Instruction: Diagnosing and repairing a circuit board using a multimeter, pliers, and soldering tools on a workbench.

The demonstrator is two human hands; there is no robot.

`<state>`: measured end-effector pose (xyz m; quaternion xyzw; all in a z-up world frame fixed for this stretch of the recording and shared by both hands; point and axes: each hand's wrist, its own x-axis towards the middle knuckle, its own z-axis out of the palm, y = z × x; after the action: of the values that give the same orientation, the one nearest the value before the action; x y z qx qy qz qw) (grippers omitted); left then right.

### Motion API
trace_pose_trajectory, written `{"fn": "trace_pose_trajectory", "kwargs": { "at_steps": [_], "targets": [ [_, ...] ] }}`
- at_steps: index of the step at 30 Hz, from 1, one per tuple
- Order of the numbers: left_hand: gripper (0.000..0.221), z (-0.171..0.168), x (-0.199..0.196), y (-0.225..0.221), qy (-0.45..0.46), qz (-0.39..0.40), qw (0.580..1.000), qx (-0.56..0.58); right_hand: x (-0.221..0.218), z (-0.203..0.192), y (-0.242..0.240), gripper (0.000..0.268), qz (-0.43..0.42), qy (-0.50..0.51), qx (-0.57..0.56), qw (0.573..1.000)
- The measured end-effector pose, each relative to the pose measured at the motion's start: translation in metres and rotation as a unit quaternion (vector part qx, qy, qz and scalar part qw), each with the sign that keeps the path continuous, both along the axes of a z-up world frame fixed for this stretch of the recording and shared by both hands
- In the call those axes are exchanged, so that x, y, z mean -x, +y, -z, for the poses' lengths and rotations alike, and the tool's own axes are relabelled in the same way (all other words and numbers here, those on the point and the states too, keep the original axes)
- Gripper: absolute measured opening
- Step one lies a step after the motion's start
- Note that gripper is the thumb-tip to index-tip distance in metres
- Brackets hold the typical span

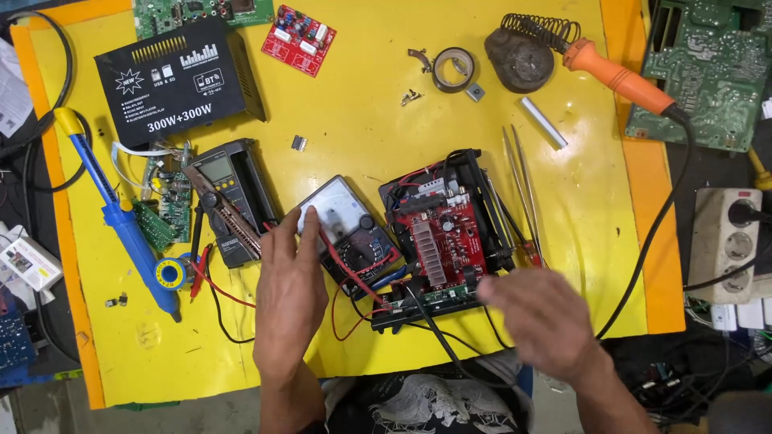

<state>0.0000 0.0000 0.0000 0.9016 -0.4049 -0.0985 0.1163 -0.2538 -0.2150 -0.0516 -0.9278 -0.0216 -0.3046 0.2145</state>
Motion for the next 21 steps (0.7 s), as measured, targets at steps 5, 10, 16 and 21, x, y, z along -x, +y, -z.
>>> {"fn": "trace_pose_trajectory", "kwargs": {
  "at_steps": [5, 10, 16, 21],
  "targets": [
    [0.042, -0.001, 0.033, -0.013, -0.042, 0.017, 0.979, 0.198, -0.004, -0.001, -0.041, 0.017, 0.212, 0.108, 0.027, 0.971],
    [0.065, 0.022, 0.067, -0.042, 0.044, 0.063, 0.987, 0.141, -0.027, 0.022, -0.043, 0.039, 0.284, 0.189, 0.118, 0.933],
    [0.072, 0.039, 0.046, -0.05, 0.102, 0.07, 0.981, 0.151, -0.035, 0.036, -0.057, 0.04, 0.309, 0.271, -0.021, 0.911],
    [0.081, 0.049, 0.033, -0.038, 0.054, 0.086, 0.984, 0.146, -0.008, 0.001, -0.002, 0.008, 0.217, -0.049, 0.047, 0.974]
  ]
}}
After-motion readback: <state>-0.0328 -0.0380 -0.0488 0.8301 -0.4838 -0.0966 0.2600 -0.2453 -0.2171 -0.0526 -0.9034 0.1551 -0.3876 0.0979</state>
